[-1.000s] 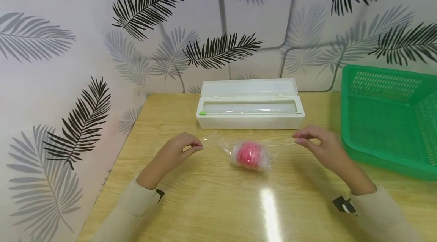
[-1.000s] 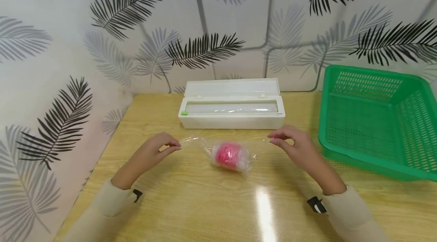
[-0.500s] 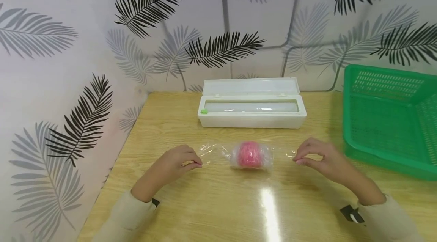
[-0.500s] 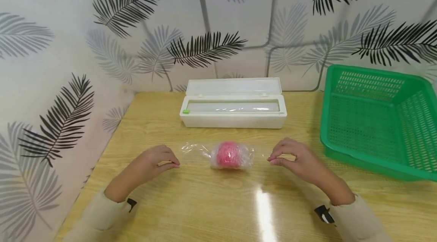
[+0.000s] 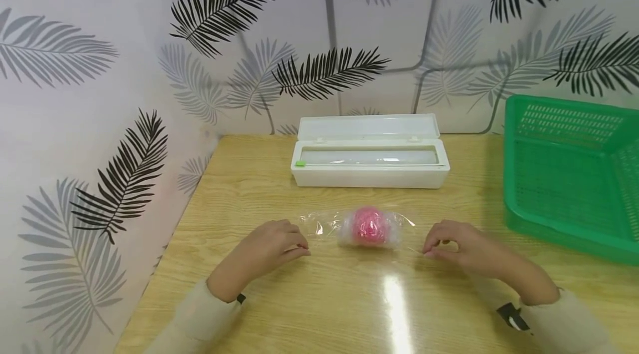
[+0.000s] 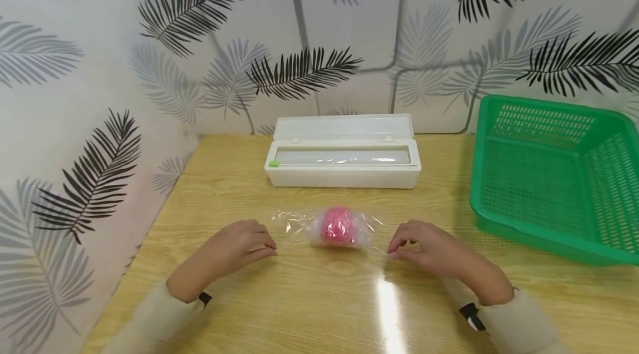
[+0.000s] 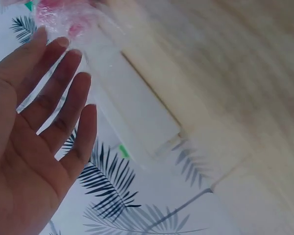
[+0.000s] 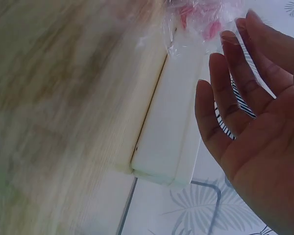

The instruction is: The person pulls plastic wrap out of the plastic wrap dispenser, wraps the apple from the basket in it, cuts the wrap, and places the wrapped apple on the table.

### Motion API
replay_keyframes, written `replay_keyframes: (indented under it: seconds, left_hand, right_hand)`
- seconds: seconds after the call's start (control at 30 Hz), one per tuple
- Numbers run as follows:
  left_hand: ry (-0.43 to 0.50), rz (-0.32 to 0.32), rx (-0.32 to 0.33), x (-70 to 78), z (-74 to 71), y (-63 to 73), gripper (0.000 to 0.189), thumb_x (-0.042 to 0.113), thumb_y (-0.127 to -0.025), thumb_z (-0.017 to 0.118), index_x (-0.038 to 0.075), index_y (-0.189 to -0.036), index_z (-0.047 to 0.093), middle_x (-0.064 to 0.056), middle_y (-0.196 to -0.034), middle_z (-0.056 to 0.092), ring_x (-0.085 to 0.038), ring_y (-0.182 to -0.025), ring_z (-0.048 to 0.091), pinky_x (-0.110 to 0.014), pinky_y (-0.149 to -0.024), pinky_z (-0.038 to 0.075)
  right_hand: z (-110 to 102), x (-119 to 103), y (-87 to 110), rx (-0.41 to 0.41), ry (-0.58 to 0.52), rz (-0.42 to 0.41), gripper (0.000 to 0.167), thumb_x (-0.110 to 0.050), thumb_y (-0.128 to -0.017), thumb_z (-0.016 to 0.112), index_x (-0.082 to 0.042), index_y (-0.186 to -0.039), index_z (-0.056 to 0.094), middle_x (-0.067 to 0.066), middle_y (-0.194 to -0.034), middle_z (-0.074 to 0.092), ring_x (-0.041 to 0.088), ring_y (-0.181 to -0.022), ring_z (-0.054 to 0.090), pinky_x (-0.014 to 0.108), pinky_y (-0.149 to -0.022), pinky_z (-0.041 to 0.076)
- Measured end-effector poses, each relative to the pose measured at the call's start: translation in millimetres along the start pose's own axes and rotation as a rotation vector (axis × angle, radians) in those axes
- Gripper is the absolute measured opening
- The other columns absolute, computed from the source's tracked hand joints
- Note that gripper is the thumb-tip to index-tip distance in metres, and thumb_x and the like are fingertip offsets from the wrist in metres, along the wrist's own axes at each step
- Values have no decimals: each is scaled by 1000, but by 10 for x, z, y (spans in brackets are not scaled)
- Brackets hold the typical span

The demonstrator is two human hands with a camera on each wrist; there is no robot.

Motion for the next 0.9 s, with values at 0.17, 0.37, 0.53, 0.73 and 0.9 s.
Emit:
replay_keyframes:
  seconds: [0.17, 0.37, 0.53, 0.73, 0.9]
  left_hand:
    - [-99, 34, 134, 71, -129, -214, 18, 35, -88, 62, 20, -81, 70, 10, -84, 61, -8, -78, 54, -22, -70, 47]
    - [-116, 98, 273, 158, -216, -440, 21, 36, -87, 64, 16, -88, 66, 5, -94, 62, -13, -90, 55, -24, -78, 47]
    - [-47, 39, 190, 155, -128, -703, 42, 44, -87, 62, 14, -117, 60, 2, -118, 57, -14, -110, 49, -26, -94, 41]
    - [37, -22, -15, 130, 219, -962, 73, 56, -80, 61, 11, -135, 45, -3, -135, 46, -19, -126, 39, -32, -107, 30]
    - [167, -97, -130, 130, 442, -1068, 84, 64, -77, 58, 11, -139, 39, 0, -135, 46, -16, -124, 41, -30, -103, 35]
  right_hand:
    - [14, -2, -18, -1, 42, -1, 7, -13, -87, 65, -20, -90, 67, -15, -90, 61, 5, -82, 55, 28, -70, 50]
    - [-35, -7, -26, 42, 151, 89, 6, -25, -89, 63, -21, -86, 66, -18, -83, 58, 2, -76, 53, 27, -66, 50]
    - [-254, -30, -52, 180, 341, 191, 11, -33, -86, 66, -26, -78, 64, -21, -73, 54, 0, -68, 51, 24, -59, 47]
    - [-232, -49, -101, 131, 430, 270, 18, -43, -85, 65, -30, -73, 61, -20, -73, 57, 0, -69, 54, 23, -59, 48]
    - [-253, -128, -129, 256, 430, 210, 11, -32, -83, 70, -23, -86, 65, -13, -84, 61, 7, -80, 57, 29, -67, 51]
Point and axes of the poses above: each hand's wrist, its own y-axis away from the middle knuckle, its own z-axis out of the palm, x = y × z, the point moved 7 cm from there along -y, towards the middle knuckle
